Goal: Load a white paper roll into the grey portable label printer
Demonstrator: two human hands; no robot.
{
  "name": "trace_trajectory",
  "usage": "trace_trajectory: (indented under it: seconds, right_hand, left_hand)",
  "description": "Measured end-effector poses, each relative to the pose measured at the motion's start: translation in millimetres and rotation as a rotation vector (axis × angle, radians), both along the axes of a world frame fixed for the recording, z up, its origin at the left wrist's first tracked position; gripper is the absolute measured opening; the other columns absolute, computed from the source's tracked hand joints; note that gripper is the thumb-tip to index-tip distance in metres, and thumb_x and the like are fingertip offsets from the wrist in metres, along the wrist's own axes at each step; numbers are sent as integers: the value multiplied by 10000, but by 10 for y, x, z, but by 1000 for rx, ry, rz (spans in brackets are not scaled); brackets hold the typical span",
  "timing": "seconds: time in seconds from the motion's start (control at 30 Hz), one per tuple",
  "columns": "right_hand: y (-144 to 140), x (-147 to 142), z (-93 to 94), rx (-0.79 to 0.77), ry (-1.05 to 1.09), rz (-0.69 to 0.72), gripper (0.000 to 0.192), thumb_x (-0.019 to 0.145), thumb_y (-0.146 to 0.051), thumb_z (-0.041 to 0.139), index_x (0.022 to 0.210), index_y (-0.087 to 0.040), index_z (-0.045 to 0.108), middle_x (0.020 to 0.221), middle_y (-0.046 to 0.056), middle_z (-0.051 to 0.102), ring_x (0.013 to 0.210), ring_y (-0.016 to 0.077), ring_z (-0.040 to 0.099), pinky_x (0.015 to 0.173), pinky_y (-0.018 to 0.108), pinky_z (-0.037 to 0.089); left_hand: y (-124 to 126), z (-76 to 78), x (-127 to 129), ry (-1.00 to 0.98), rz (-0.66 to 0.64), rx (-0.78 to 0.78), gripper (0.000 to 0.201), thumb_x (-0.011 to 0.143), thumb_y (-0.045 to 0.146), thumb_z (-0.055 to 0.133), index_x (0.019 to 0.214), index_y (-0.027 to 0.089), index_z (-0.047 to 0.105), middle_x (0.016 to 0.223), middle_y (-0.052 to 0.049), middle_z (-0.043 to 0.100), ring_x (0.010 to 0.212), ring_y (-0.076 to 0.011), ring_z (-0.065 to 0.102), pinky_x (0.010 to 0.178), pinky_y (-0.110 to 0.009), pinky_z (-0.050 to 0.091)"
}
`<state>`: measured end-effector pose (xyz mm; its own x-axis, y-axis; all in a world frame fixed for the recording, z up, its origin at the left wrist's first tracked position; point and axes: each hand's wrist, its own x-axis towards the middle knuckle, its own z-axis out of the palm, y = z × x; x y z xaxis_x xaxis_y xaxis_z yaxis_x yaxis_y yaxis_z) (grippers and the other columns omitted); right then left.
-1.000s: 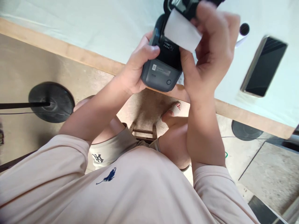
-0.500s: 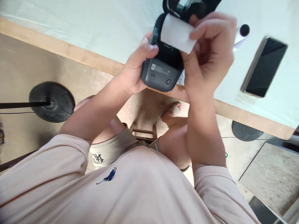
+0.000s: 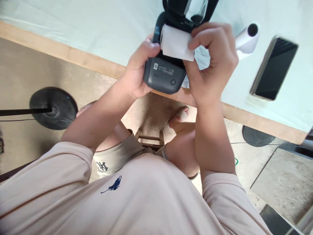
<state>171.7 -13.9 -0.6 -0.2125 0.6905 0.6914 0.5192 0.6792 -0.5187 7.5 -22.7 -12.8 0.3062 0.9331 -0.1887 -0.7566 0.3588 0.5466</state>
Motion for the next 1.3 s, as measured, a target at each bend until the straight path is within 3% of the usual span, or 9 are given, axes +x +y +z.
trace_trajectory:
  seconds: [0.1, 0.27, 0.43, 0.57, 0.63, 0.73, 0.87, 1.07, 1.3]
  right_hand:
    - [-26, 29, 32, 22, -81, -52, 74, 808, -221, 615, 847, -158, 609, 842, 13, 596, 915, 132, 584, 847, 297, 452]
    - [-31, -2, 47, 114, 26, -57, 90, 839, -264, 573, 846, -178, 594, 805, 5, 580, 859, 117, 572, 792, 292, 440]
    - [-40, -29, 46, -36, 16, 62, 68, 766, -157, 612, 830, -150, 591, 1010, 35, 634, 995, 146, 599, 894, 323, 474]
    - [-51, 33, 68, -174, -65, 140, 139, 731, -151, 626, 842, -141, 543, 1032, 24, 641, 1070, 153, 603, 950, 344, 480]
    - [-63, 65, 90, -210, -109, 106, 172, 714, -186, 661, 801, -146, 518, 1009, 23, 653, 1070, 164, 601, 966, 357, 468]
    - [-75, 97, 117, -207, -107, 76, 211, 713, -227, 669, 777, -154, 481, 970, 24, 644, 948, 150, 623, 870, 326, 470]
    - [-66, 119, 117, -178, -77, 68, 241, 692, -248, 685, 795, -161, 486, 930, 29, 615, 853, 125, 605, 726, 262, 435]
    - [-86, 96, 98, -210, -249, -38, 175, 754, -292, 655, 834, -162, 570, 1035, -11, 660, 927, 139, 635, 847, 316, 463]
    - [-139, -9, 99, 30, -136, -10, 95, 816, -253, 585, 808, -168, 545, 877, -31, 640, 929, 113, 606, 893, 310, 459]
  left_hand:
    - [19, -8, -2, -66, -6, -90, 219, 879, 93, 471, 1020, 157, 626, 831, 31, 570, 1137, -232, 614, 780, -324, 560]
    - [25, -32, -9, -456, 30, -313, 369, 889, 103, 328, 1025, 13, 660, 960, -20, 609, 1214, -312, 513, 765, -334, 518]
    - [-9, 43, -4, -140, 33, -77, 266, 857, -18, 384, 874, 38, 643, 834, -6, 604, 1258, -320, 468, 729, -308, 516]
    - [-15, 40, -11, -512, 44, -293, 520, 857, -49, 191, 1193, -11, 585, 1122, -103, 562, 1333, -388, 204, 751, -382, 497]
    - [-20, -2, -9, -630, 8, -394, 561, 877, 10, 176, 1308, 58, 533, 1167, -104, 568, 1320, -364, 345, 763, -377, 507]
    - [-44, -55, 8, -355, -80, -145, 426, 884, 36, 355, 1189, 163, 623, 949, -31, 634, 1019, -223, 649, 727, -280, 524]
    - [-76, -59, 39, 34, -36, 192, 180, 863, 105, 547, 1027, 180, 555, 853, 10, 611, 742, -117, 605, 718, -257, 515]
    - [-79, -8, 39, 89, -26, 203, 169, 874, 133, 541, 1031, 191, 515, 854, 11, 584, 803, -130, 606, 731, -257, 505]
    - [-35, -17, 8, 15, 32, 140, 93, 886, 157, 507, 963, 164, 559, 823, 9, 587, 805, -125, 619, 701, -216, 481]
